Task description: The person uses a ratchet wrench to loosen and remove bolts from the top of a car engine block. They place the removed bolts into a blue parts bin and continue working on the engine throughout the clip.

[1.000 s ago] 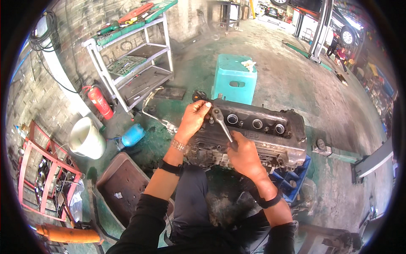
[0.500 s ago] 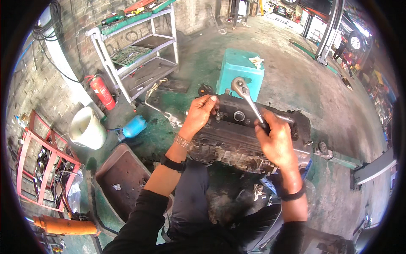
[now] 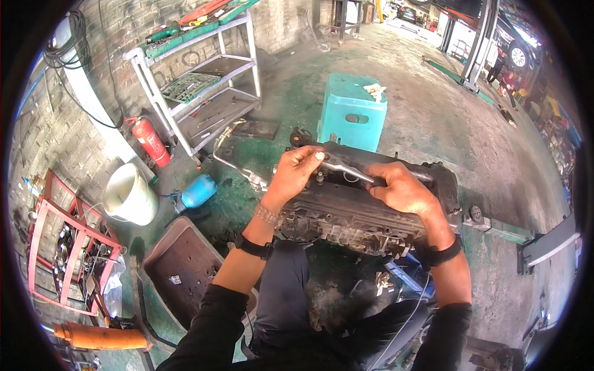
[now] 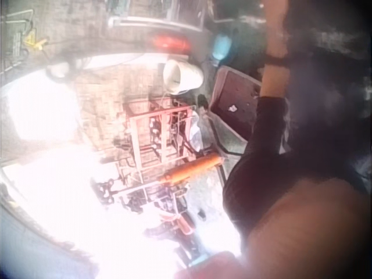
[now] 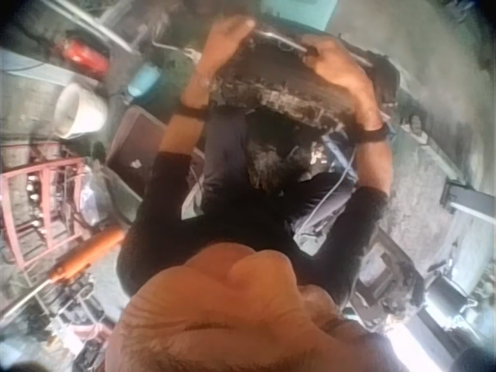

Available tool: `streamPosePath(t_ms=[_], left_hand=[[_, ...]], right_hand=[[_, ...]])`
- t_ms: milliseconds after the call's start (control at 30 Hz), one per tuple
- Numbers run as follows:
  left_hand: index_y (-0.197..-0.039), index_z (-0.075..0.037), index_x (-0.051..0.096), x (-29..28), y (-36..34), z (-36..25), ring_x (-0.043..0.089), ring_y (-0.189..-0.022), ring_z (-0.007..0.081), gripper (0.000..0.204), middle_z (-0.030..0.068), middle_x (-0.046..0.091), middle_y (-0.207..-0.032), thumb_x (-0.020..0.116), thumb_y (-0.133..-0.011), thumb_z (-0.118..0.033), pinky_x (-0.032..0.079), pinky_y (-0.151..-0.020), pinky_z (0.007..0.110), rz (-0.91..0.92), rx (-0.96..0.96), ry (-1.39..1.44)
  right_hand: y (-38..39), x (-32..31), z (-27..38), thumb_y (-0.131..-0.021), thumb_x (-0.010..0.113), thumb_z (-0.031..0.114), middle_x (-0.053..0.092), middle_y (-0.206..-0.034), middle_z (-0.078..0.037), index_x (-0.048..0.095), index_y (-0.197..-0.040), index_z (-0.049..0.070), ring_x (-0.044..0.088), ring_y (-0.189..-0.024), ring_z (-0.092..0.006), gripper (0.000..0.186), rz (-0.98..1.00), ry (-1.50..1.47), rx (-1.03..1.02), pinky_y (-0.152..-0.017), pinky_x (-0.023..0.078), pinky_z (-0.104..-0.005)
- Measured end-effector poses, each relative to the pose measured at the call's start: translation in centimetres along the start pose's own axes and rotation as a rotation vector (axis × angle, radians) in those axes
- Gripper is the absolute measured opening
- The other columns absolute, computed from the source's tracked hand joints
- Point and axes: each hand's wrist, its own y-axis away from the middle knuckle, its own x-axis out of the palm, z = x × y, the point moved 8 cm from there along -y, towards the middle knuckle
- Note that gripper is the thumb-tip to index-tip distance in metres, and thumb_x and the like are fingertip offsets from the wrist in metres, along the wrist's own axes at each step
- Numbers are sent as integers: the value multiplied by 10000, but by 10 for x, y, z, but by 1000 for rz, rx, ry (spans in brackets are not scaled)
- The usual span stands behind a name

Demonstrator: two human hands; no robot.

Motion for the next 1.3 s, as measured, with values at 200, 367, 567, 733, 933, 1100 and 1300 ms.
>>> streamPosePath(t_ms=[200,367,567,733,933,1100,1300], left_hand=[[-1056,15,682,3,-1,4,446,-663,17,185,-53,608,-808,686,-949,-136,375,-559,207,8,-8,45],[-1026,16,665,3,0,6,460,-662,5,167,-39,619,-823,693,-940,-124,369,-537,202,18,-24,70],[-964,12,638,2,-4,5,490,-673,29,169,-27,622,-817,722,-911,-125,417,-569,220,22,19,-34],[-943,2,629,-3,-2,-2,541,-714,69,167,-21,618,-798,740,-883,-107,448,-625,233,-39,84,-192],[-916,-34,631,1,-8,10,512,-751,42,102,-45,596,-813,707,-898,-100,411,-685,222,33,-3,-18],[-915,-16,647,-4,-12,18,534,-745,46,73,-35,617,-808,701,-896,-61,427,-665,219,17,-31,-33],[-921,-11,664,-2,-13,19,553,-751,56,81,-22,630,-811,717,-884,-59,440,-669,226,20,-58,66]], right_hand=[[-6,-7,1,-834,635,129,672,-937,-212,665,-1036,40,636,-856,-408,222,-3,-18,-99,-763,508,-477],[-16,-12,-13,-808,647,124,676,-965,-198,681,-1010,54,641,-915,-395,216,36,178,-17,-793,511,-478],[-36,-30,-11,-768,724,63,677,-965,-126,708,-1020,79,625,-989,-350,253,-240,435,-157,-868,491,-449],[-61,-20,-26,-782,733,103,682,-1010,-91,707,-1016,104,624,-1040,-295,236,-288,688,-131,-957,436,-433],[-45,-25,-30,-790,751,190,669,-980,-109,674,-1007,81,621,-1021,-310,255,-366,619,-122,-900,469,-434],[8,-30,-12,-775,778,239,657,-881,-152,655,-964,53,644,-852,-361,292,-378,504,-72,-737,516,-451],[55,10,26,-777,780,185,656,-864,-159,634,-971,32,660,-756,-374,286,-489,299,-25,-648,537,-445]])
